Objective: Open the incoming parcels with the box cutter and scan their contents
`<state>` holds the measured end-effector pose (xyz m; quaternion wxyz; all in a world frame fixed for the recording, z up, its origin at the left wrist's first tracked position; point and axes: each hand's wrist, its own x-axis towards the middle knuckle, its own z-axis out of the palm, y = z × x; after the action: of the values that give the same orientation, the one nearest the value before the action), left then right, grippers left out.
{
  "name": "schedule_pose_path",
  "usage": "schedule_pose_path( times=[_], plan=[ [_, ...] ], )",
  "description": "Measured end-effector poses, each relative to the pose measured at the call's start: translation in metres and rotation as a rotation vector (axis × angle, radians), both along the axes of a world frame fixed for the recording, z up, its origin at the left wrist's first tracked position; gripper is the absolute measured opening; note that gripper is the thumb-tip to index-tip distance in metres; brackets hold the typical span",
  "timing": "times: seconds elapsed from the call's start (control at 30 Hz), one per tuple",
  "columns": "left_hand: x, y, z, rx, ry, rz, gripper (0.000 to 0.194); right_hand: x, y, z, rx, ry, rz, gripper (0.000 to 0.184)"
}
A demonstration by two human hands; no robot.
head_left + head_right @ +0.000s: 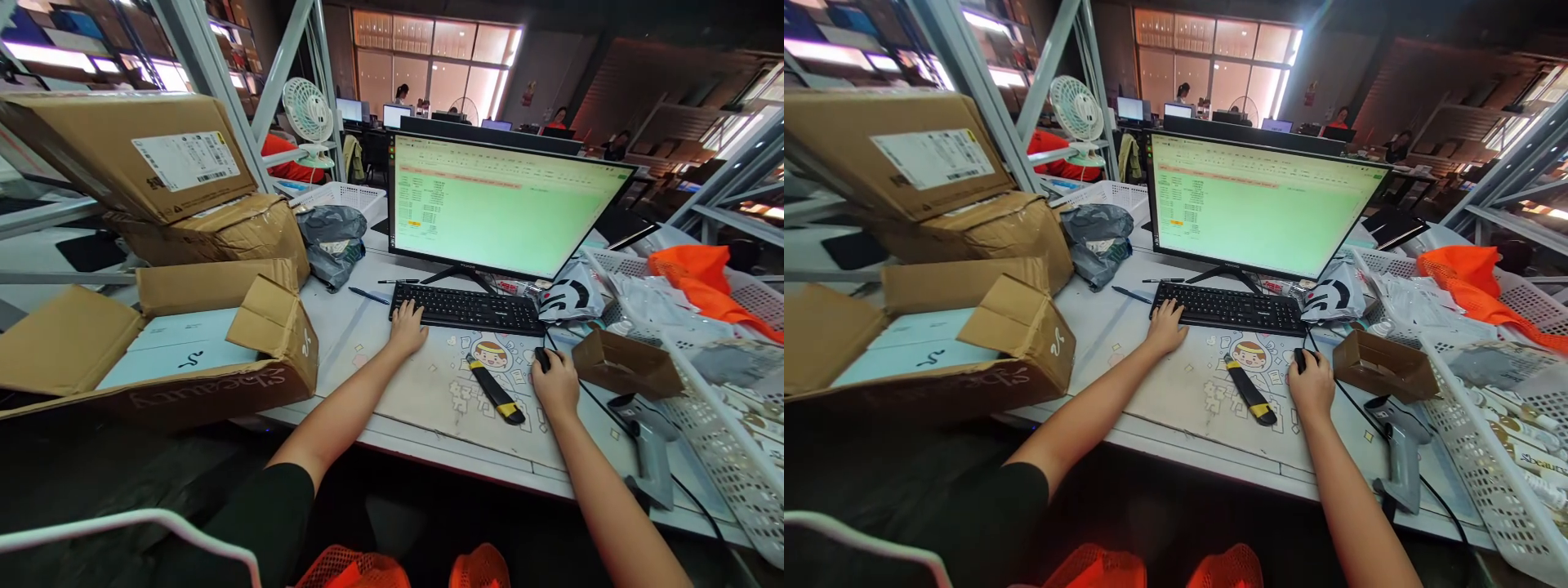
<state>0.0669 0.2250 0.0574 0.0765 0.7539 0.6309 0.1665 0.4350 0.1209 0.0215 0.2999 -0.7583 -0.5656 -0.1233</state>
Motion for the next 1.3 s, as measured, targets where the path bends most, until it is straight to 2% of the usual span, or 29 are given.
schedule_pose_path(
  times=[0.17, 0.47, 1.0, 1.2, 1.3],
  plan=[
    [0.003, -0.001, -0.003, 0.041, -0.010, 0.019, 0.065, -0.001, 0.000, 0.001, 0.086, 0.013, 0.039, 0.057],
    [0.005, -0.006, -0.006, 0.089, -0.021, 0.022, 0.065, -0.004, 0.002, 0.002, -0.051, -0.033, -0.007, 0.052],
    [0.009, -0.010, -0.010, 0.127, -0.018, 0.022, 0.067, 0.009, 0.007, -0.010, -0.062, -0.019, 0.009, 0.055],
    [0.010, -0.009, -0.011, 0.146, -0.022, 0.012, 0.067, 0.007, 0.005, -0.007, 0.016, -0.025, 0.001, 0.055],
    [0.011, -0.009, -0.011, 0.135, 0.011, -0.023, 0.064, 0.003, 0.003, -0.003, -0.031, -0.033, -0.001, 0.053]
  ],
)
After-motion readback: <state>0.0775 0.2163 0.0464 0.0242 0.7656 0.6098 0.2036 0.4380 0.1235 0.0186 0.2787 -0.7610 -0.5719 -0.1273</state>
